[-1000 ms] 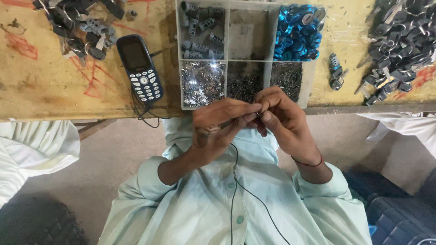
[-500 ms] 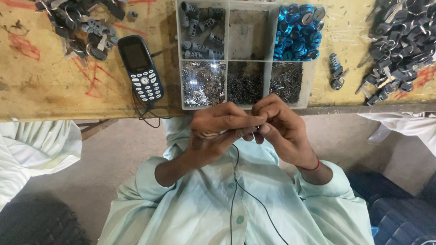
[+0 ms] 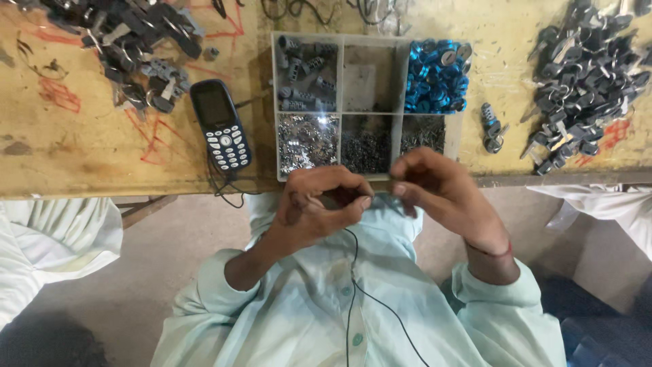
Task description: The person sits at a workbench and assembles small metal components by hand, picking parts from a compartment organizer box and fitting them together one at a time, placing finished pieces aside. Near the end the person briefly operates a mobile phone on the bench.
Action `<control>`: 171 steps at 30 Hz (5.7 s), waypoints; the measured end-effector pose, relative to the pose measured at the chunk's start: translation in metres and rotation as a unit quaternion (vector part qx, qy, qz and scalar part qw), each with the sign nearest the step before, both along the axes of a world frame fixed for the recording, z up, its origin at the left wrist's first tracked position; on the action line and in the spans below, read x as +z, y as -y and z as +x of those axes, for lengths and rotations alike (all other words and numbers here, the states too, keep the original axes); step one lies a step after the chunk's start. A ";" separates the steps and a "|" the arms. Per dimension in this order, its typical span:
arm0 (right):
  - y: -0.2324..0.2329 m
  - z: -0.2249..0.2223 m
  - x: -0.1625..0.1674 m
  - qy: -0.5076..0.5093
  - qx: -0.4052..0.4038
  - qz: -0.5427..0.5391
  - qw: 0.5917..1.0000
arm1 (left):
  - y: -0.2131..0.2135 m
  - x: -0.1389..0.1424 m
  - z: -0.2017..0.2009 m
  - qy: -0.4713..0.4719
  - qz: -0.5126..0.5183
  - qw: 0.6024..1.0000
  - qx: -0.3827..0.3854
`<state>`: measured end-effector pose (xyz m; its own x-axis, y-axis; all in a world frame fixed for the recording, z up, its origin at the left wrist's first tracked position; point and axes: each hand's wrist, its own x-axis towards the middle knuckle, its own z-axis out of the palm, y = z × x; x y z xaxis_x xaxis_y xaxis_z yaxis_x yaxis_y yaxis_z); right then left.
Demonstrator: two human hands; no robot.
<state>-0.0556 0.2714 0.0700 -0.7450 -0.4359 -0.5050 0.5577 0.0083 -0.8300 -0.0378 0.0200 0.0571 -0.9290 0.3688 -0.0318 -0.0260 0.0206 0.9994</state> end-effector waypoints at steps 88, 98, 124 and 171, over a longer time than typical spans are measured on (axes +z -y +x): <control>0.075 0.008 0.015 -0.512 0.063 0.302 0.802 | 0.045 0.008 0.004 0.229 0.120 0.964 0.067; 0.032 0.016 0.021 -0.572 0.100 0.264 0.770 | 0.004 0.012 0.009 0.271 0.122 0.953 0.049; -0.012 -0.050 -0.002 -0.285 -0.120 0.209 0.928 | -0.011 -0.010 0.000 -0.235 -0.032 0.971 0.013; -0.136 0.010 -0.038 -0.232 -0.126 0.356 0.897 | -0.056 -0.011 0.002 -0.261 0.007 0.964 0.053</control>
<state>-0.0455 0.4076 0.0322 -0.9763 0.0852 -0.1989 0.2125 0.5501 -0.8076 -0.0358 0.0758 0.0464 -0.8490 0.2689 0.4549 0.4799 0.0321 0.8767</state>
